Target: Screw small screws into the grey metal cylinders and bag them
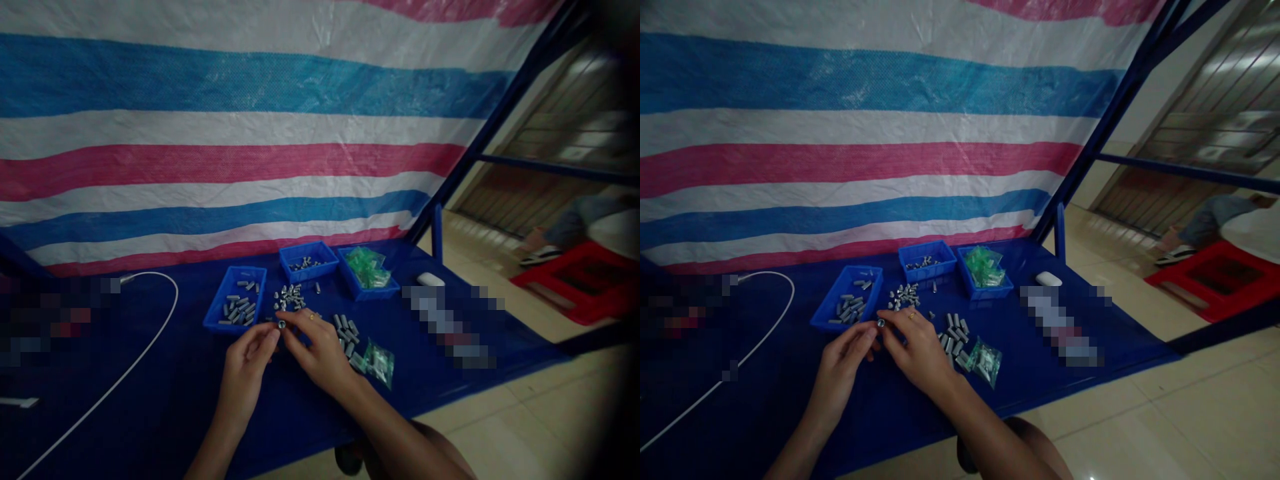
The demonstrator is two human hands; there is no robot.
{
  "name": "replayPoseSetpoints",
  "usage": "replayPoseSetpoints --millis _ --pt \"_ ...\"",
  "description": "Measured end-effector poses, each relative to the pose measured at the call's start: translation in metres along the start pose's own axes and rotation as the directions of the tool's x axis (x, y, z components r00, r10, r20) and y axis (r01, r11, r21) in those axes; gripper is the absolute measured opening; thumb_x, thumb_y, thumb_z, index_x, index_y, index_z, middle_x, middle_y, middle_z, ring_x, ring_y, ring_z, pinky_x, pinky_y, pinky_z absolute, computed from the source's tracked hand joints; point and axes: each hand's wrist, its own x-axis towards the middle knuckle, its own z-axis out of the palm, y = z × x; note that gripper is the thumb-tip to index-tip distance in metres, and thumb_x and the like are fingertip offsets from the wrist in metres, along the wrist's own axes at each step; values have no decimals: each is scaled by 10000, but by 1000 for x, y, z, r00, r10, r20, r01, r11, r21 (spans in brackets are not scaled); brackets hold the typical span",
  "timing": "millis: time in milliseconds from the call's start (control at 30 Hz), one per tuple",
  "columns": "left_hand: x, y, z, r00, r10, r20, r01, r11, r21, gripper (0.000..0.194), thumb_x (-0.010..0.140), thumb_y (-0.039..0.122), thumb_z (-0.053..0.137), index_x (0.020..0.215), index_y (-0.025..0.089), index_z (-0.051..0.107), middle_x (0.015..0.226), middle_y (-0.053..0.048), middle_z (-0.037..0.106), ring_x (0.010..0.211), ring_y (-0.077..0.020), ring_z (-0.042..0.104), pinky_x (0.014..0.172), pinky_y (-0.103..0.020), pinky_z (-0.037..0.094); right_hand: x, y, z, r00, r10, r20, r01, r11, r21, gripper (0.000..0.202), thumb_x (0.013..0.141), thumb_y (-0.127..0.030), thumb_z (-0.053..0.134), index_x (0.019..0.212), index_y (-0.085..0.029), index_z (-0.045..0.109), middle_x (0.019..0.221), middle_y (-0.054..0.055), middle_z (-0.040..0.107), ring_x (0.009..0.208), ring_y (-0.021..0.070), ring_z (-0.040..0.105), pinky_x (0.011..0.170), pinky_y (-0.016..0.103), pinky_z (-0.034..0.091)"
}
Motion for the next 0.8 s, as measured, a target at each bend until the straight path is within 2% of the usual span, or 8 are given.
replayPoseSetpoints --millis 233,400,633,800 --pt "2 -1 -1 1000 -13 -16 13 1000 0 305 715 402 657 869 142 692 692 -25 663 611 -141 566 547 -224 448 -1 -3 1 999 -34 6 34 999 15 248 870 -178 495 1091 -211 602 877 49 657 838 168 602 762 316 489" --pt "3 -1 -3 1000 9 12 -8 1000 -7 289 706 388 673 854 141 694 675 -15 651 602 -135 562 558 -222 450 -2 -4 -1 999 -35 25 33 998 57 239 859 -197 522 1079 -217 611 893 50 664 847 171 604 778 321 486" --pt "3 -4 -3 998 38 -46 -36 998 47 292 735 406 649 856 144 692 688 -27 668 622 -155 599 552 -229 468 1 -5 -4 992 83 100 -105 963 247 322 837 -95 472 1098 -230 604 903 14 658 831 136 610 771 281 482" --pt "2 -12 -1 994 101 -35 -95 987 130 251 773 391 617 865 168 685 798 -50 691 732 -189 638 614 -250 497 1 3 -1 971 197 137 -232 919 320 246 857 -145 499 1067 -204 610 855 3 653 795 122 611 719 248 476"
